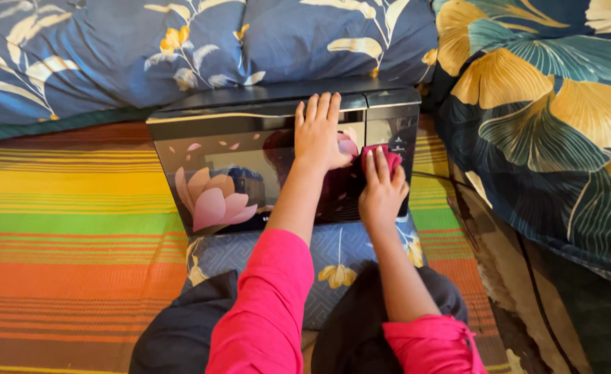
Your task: The person wipes the exterior of a black Samsung microwave with a pink cloth. They clean the control panel, door, and top surface in a repetitive wiping motion.
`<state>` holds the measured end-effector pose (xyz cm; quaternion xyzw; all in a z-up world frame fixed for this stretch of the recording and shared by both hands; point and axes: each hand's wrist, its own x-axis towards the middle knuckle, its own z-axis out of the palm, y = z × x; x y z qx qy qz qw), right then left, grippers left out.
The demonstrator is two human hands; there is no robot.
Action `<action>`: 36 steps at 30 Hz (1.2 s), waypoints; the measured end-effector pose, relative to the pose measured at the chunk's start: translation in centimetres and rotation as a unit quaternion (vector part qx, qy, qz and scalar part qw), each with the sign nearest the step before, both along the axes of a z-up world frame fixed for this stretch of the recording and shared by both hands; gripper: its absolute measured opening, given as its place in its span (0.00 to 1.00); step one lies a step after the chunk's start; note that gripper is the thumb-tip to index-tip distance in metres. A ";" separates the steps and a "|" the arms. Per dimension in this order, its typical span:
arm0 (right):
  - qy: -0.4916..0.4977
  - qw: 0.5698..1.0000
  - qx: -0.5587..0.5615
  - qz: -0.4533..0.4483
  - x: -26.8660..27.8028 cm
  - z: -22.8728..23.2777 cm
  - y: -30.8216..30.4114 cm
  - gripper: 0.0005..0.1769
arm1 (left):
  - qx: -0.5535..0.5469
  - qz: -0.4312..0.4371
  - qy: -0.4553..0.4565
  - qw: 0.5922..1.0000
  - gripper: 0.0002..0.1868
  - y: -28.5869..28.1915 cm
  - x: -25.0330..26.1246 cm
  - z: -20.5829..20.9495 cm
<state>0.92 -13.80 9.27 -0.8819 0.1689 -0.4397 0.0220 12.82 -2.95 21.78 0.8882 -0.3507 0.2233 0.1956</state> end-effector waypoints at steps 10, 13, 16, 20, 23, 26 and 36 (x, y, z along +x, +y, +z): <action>-0.027 0.996 -0.002 -0.079 0.1 -2.6 -3.7 0.38 | -0.074 -0.003 -0.041 0.996 0.63 -0.6 0.1 -1.8; -0.041 0.995 0.009 -0.089 -0.3 -3.4 -6.3 0.39 | -0.078 -0.008 -0.062 0.995 0.62 -0.5 0.3 -2.2; -0.060 0.996 0.061 -0.036 -0.9 -3.3 -7.8 0.41 | -0.073 -0.006 -0.070 0.995 0.62 -0.4 0.5 -2.3; -0.107 0.993 0.044 -0.027 -1.8 -2.2 -7.1 0.40 | -0.073 0.006 -0.065 0.995 0.62 -0.6 0.5 -2.2; -0.097 0.995 0.022 -0.011 -1.3 -0.6 -5.7 0.41 | -0.079 -0.002 -0.061 0.995 0.62 -0.5 0.6 -2.4; -0.058 0.997 -0.042 0.007 0.4 0.3 -3.2 0.38 | -0.084 -0.002 -0.063 0.995 0.61 -0.6 0.8 -2.5; -0.046 0.997 -0.050 -0.044 1.8 -0.6 -3.0 0.32 | -0.073 -0.006 -0.042 0.996 0.59 -0.4 0.5 -1.8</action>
